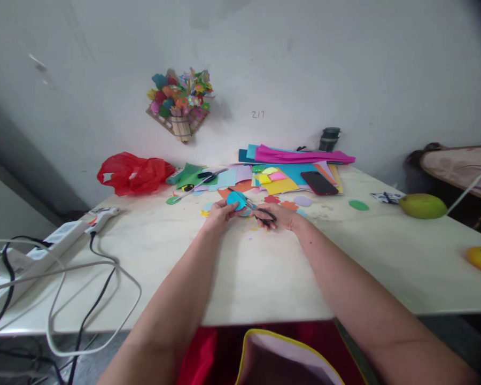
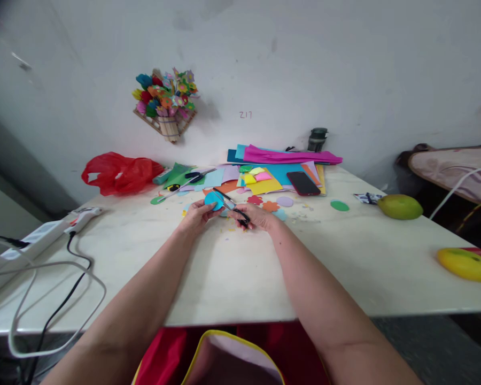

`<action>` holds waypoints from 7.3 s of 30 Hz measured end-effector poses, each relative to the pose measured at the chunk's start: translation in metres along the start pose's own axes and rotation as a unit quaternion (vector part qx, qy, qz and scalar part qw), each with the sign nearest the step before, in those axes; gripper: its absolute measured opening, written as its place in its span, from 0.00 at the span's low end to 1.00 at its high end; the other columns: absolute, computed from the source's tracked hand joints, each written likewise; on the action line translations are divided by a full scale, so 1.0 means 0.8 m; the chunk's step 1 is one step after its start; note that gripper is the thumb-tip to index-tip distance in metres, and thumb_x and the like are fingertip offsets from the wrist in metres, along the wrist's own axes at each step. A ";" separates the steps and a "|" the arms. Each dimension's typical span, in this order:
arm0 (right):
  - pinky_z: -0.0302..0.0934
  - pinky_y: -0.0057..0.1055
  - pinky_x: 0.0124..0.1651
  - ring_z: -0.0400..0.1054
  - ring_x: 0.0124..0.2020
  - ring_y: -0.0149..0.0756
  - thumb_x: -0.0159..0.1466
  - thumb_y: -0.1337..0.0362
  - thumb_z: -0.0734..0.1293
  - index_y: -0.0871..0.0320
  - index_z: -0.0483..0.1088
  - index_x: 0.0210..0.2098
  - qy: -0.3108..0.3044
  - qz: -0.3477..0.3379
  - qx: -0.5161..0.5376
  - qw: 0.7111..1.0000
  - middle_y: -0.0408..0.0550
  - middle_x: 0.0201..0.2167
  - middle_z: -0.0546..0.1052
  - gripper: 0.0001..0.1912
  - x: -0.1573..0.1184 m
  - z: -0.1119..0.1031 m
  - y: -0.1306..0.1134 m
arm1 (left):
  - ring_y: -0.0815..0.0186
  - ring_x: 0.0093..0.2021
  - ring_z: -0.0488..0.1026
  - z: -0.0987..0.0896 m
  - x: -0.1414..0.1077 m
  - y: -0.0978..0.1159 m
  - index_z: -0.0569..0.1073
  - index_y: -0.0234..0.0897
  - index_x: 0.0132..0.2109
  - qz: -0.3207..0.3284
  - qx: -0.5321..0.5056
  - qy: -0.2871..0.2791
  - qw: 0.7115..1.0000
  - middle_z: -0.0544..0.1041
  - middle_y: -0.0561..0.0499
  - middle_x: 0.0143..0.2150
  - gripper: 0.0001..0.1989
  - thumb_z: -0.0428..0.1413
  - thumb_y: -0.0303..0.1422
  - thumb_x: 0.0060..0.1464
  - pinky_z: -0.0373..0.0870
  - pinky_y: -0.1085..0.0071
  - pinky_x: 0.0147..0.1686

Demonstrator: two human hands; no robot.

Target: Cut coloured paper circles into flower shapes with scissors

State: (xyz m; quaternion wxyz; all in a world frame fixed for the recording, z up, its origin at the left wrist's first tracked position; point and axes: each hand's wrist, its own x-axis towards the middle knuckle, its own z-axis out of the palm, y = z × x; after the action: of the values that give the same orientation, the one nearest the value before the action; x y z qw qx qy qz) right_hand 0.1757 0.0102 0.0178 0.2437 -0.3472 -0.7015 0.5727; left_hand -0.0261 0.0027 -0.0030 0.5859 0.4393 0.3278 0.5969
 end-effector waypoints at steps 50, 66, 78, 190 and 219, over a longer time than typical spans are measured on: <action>0.63 0.34 0.42 0.71 0.42 0.50 0.50 0.71 0.70 0.63 0.74 0.32 0.190 0.091 -0.521 0.827 0.60 0.33 0.78 0.09 0.145 -0.011 -0.043 | 0.61 0.27 0.77 -0.010 -0.004 0.008 0.66 0.34 0.31 -0.025 0.066 0.040 0.997 0.78 0.46 0.28 0.18 0.64 0.40 0.39 0.71 0.72 0.25; 0.67 0.27 0.32 0.72 0.27 0.31 0.56 0.69 0.66 0.60 0.67 0.31 0.077 -0.020 0.002 0.997 0.46 0.29 0.77 0.03 0.031 0.017 -0.007 | 0.66 0.24 0.76 -0.013 -0.005 0.010 0.67 0.33 0.30 0.018 0.076 0.070 0.994 0.78 0.46 0.27 0.18 0.62 0.43 0.41 0.66 0.77 0.21; 0.65 0.32 0.42 0.71 0.32 0.32 0.53 0.68 0.68 0.59 0.70 0.32 0.123 -0.081 0.098 0.984 0.45 0.29 0.77 0.06 0.062 0.014 0.027 | 0.70 0.23 0.73 -0.015 -0.005 0.014 0.70 0.32 0.31 -0.002 0.172 0.027 0.985 0.78 0.46 0.28 0.18 0.62 0.43 0.41 0.58 0.78 0.18; 0.60 0.25 0.28 0.66 0.23 0.28 0.52 0.64 0.71 0.60 0.67 0.27 0.107 -0.066 -0.021 0.992 0.40 0.19 0.71 0.08 0.053 0.054 0.024 | 0.46 0.65 0.22 -0.038 -0.012 0.046 0.72 0.54 0.51 -0.068 0.714 -0.108 0.689 0.42 0.61 0.69 0.28 0.58 0.52 0.39 0.27 0.45 0.60; 0.62 0.25 0.28 0.65 0.21 0.27 0.53 0.62 0.70 0.59 0.65 0.28 0.115 -0.081 -0.019 0.990 0.39 0.18 0.70 0.09 0.056 0.053 0.027 | 0.47 0.66 0.24 -0.041 -0.012 0.043 0.72 0.53 0.50 -0.058 0.721 -0.102 0.683 0.43 0.60 0.68 0.28 0.58 0.52 0.40 0.29 0.46 0.61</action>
State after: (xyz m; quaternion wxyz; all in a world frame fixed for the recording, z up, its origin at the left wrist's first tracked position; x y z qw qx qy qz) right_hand 0.1201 0.0197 -0.0150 0.3614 -0.3574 -0.7055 0.4939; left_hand -0.0704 -0.0057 0.0135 0.1513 0.7641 0.6203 0.0925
